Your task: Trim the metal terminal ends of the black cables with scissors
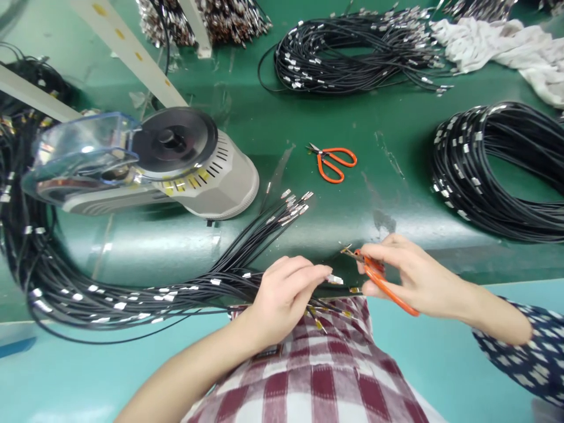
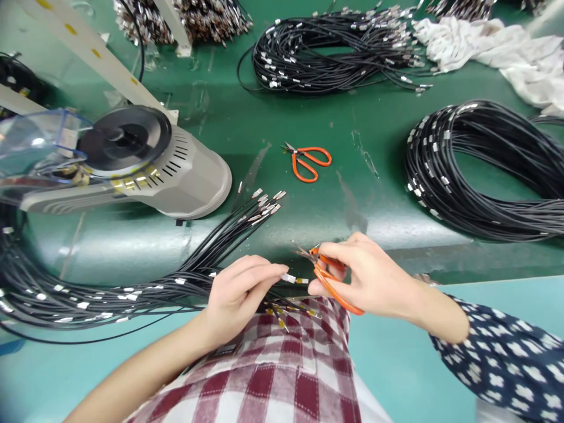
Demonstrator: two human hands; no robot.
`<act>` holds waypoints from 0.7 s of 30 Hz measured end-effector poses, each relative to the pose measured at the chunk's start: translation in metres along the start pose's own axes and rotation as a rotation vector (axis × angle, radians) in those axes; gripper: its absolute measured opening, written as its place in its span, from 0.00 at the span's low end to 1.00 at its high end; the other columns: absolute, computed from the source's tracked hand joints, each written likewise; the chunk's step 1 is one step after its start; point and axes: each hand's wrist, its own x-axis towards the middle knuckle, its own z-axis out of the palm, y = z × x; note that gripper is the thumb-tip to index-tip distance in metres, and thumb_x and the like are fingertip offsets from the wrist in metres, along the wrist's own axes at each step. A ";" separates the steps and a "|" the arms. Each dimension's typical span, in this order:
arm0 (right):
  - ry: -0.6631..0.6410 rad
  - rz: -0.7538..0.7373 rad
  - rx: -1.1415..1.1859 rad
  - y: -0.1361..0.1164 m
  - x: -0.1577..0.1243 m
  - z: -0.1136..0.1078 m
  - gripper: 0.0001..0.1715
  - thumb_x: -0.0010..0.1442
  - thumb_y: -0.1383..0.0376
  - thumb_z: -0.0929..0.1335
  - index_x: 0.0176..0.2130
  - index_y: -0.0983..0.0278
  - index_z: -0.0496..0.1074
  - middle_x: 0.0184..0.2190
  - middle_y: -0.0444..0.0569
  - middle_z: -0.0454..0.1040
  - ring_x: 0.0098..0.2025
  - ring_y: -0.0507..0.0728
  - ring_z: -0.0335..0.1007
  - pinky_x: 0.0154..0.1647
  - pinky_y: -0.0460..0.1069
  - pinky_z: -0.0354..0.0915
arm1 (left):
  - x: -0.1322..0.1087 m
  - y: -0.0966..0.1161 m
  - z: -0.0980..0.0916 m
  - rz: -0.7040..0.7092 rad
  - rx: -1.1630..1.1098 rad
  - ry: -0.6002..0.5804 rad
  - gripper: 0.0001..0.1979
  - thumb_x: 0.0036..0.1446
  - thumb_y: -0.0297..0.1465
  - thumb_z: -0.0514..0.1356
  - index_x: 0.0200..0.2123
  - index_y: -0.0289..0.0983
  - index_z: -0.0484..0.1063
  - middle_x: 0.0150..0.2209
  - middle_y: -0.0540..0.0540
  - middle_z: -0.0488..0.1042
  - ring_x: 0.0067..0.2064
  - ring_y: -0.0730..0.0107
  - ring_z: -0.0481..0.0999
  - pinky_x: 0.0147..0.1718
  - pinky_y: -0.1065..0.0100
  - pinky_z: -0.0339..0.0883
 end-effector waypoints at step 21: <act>-0.047 -0.286 -0.784 -0.015 0.003 -0.015 0.18 0.64 0.64 0.65 0.23 0.61 0.65 0.18 0.44 0.75 0.19 0.53 0.60 0.33 0.55 0.45 | 0.014 0.008 -0.002 -0.323 0.015 -0.274 0.06 0.60 0.23 0.59 0.35 0.37 0.75 0.29 0.50 0.76 0.31 0.69 0.74 0.32 0.68 0.63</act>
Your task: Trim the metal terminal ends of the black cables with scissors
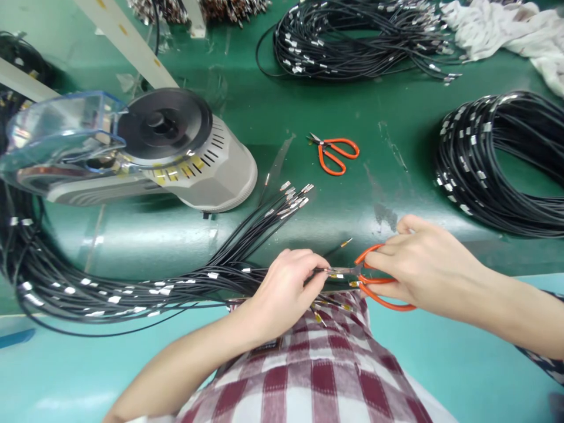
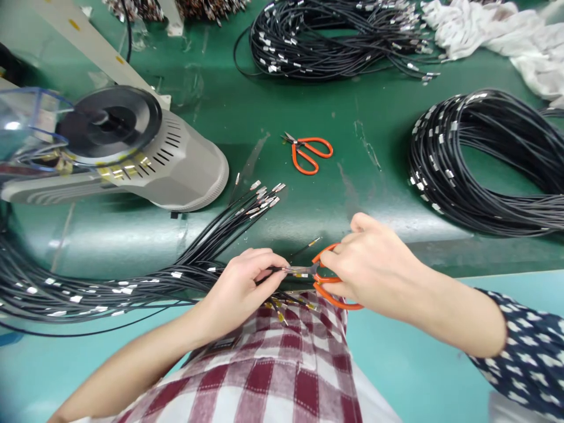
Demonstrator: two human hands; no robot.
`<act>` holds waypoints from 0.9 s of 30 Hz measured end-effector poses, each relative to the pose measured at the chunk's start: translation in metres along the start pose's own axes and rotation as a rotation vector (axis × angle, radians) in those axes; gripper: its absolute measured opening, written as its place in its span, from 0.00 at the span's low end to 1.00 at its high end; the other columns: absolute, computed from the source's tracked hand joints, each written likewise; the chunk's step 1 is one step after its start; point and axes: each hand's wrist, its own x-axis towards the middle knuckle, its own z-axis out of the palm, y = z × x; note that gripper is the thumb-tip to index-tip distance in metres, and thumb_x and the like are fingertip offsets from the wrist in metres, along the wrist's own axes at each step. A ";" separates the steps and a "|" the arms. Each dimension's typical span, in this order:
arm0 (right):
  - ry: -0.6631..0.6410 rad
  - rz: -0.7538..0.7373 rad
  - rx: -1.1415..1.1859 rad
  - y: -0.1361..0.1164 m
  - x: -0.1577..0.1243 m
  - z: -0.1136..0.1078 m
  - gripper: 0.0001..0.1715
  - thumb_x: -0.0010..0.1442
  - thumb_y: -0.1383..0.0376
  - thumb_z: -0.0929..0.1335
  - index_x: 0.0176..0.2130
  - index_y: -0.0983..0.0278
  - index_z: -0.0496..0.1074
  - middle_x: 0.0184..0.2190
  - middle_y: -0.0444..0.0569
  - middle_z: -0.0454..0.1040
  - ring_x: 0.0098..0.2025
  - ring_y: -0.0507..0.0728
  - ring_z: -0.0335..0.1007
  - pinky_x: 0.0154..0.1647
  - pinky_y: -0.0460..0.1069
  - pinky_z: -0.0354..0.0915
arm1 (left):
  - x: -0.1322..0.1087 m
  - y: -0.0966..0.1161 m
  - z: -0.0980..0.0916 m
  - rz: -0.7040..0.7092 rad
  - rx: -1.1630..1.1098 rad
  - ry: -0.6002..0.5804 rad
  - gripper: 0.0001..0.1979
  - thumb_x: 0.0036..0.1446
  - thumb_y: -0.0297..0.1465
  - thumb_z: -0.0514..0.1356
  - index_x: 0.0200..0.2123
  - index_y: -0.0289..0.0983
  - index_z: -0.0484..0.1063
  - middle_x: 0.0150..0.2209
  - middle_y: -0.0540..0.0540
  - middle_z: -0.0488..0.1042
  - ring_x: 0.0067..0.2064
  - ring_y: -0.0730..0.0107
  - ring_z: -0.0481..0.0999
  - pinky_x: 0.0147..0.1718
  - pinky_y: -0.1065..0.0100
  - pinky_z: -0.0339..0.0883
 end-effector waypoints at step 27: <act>-0.294 0.096 0.523 0.011 0.007 0.009 0.22 0.58 0.62 0.68 0.18 0.62 0.60 0.12 0.37 0.55 0.21 0.50 0.51 0.26 0.48 0.45 | -0.007 -0.006 0.002 -0.007 -0.165 -0.003 0.06 0.60 0.25 0.61 0.32 0.38 0.76 0.25 0.52 0.72 0.28 0.73 0.69 0.32 0.70 0.61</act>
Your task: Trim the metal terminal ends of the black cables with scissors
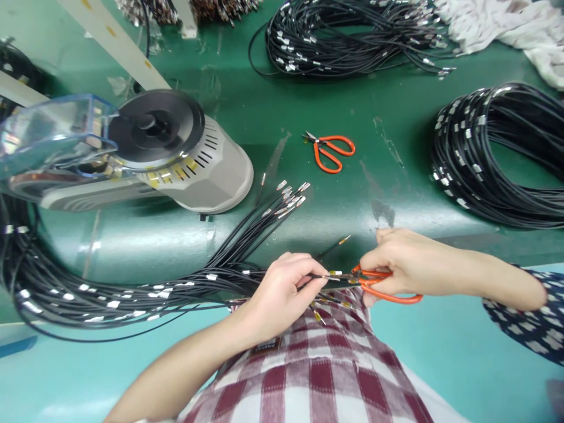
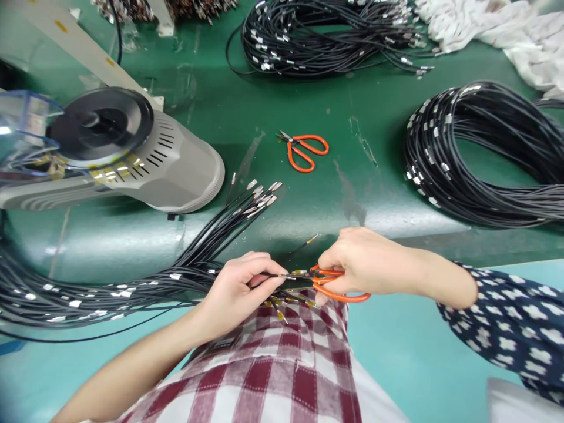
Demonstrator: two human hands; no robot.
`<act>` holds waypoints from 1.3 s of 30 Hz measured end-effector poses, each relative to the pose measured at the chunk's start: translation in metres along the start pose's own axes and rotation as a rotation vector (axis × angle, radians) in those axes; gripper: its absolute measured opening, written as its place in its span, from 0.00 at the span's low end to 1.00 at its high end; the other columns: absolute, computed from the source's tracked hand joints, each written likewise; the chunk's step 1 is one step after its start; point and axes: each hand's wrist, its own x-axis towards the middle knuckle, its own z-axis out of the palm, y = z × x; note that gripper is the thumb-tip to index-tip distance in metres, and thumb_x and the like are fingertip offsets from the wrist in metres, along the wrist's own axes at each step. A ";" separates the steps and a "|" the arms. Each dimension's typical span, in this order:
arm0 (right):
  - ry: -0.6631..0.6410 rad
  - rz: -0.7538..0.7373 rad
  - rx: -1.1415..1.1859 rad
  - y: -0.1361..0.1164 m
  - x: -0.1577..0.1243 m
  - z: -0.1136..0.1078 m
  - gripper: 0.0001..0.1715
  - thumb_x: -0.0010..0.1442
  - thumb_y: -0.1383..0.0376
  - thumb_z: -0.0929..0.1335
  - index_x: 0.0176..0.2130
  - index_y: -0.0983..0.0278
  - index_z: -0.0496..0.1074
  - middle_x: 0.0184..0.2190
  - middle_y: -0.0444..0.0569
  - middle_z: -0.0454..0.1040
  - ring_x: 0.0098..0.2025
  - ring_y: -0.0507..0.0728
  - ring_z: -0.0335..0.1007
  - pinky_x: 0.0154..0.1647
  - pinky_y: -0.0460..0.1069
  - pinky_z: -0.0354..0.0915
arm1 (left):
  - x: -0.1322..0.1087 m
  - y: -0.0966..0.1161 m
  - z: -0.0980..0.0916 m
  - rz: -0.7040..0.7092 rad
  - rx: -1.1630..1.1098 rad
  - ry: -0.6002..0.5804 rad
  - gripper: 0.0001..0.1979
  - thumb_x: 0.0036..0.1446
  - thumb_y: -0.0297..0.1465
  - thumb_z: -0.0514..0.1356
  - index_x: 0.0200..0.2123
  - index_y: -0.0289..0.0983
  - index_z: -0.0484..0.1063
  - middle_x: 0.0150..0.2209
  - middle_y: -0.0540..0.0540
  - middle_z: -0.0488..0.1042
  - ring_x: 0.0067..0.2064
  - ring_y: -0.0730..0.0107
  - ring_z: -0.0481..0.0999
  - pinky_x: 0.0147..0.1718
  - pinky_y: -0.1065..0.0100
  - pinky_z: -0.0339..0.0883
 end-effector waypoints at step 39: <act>0.066 0.035 0.081 -0.005 -0.004 0.008 0.24 0.58 0.59 0.70 0.18 0.62 0.59 0.13 0.40 0.60 0.25 0.53 0.56 0.30 0.48 0.48 | 0.000 0.010 -0.003 -0.056 -0.082 0.091 0.06 0.59 0.25 0.61 0.32 0.35 0.77 0.23 0.52 0.67 0.25 0.76 0.63 0.28 0.72 0.58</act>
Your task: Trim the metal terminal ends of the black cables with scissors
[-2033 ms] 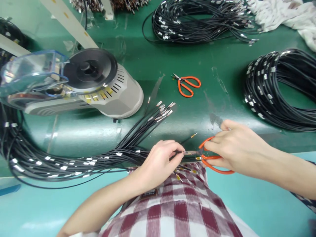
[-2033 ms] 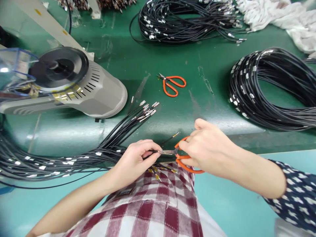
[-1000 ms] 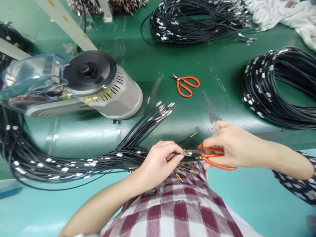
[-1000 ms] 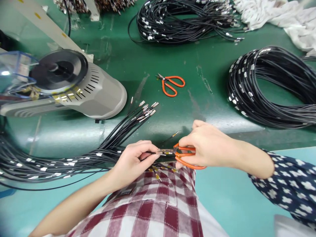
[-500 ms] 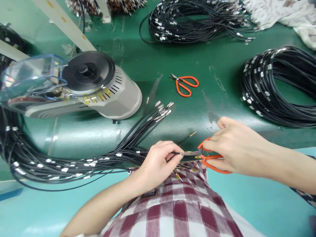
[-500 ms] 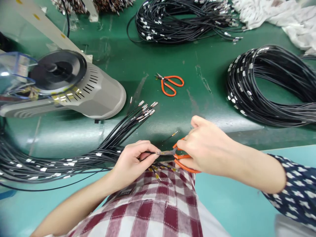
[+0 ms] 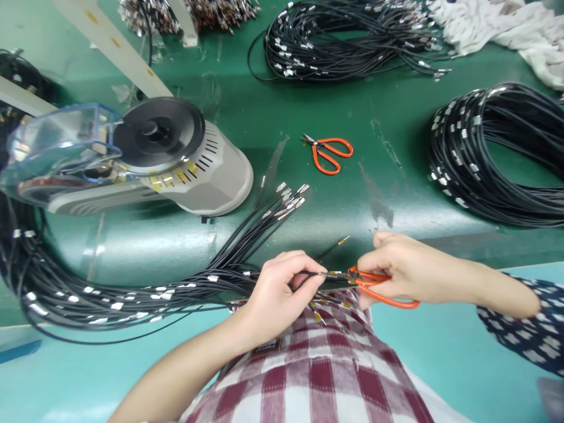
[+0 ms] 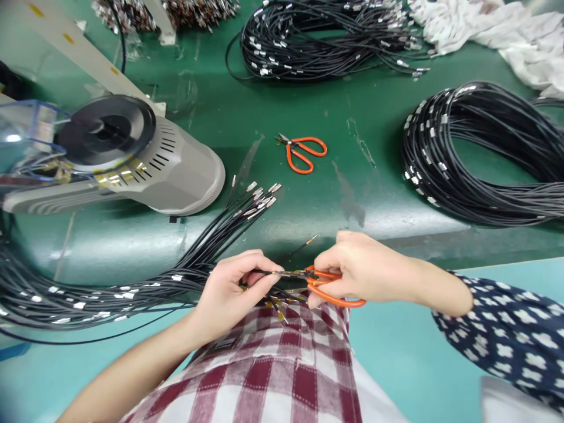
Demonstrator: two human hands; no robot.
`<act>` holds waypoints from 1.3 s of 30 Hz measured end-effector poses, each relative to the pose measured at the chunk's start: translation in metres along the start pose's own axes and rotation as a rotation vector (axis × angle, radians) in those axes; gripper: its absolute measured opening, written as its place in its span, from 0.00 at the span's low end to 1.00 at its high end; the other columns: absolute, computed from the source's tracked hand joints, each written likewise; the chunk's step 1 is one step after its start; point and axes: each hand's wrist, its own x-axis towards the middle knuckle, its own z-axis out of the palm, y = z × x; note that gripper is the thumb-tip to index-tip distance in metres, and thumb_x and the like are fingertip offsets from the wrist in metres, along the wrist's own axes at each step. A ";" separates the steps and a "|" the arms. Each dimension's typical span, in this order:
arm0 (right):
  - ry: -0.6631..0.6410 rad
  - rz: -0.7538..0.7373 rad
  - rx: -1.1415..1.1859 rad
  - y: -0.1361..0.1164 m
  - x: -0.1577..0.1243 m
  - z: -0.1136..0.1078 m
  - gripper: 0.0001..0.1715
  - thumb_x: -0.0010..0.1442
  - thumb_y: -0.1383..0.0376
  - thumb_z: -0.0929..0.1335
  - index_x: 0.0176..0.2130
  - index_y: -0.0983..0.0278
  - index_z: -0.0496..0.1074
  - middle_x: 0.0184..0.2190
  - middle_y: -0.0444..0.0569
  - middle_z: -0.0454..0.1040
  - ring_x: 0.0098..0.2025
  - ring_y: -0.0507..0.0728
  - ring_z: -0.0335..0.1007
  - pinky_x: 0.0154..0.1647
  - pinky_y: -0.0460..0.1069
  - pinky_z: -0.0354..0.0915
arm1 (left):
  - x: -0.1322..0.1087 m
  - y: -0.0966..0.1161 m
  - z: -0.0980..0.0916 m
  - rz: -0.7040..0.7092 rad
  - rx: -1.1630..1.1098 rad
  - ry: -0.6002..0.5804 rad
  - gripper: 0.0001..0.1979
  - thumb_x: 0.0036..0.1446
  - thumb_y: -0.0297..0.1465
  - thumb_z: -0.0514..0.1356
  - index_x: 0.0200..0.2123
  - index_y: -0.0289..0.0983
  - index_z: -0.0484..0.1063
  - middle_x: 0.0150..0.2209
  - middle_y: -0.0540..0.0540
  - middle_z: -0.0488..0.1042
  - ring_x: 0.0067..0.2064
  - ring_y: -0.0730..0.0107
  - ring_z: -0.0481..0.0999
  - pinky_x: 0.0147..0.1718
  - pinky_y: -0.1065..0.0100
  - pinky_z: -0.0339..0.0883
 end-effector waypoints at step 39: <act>0.171 -0.138 -0.289 -0.003 -0.008 -0.013 0.18 0.61 0.61 0.65 0.21 0.62 0.64 0.14 0.39 0.67 0.19 0.49 0.45 0.35 0.53 0.46 | -0.004 -0.008 0.000 0.224 0.116 0.012 0.05 0.63 0.25 0.61 0.37 0.35 0.78 0.29 0.48 0.74 0.32 0.71 0.70 0.38 0.66 0.61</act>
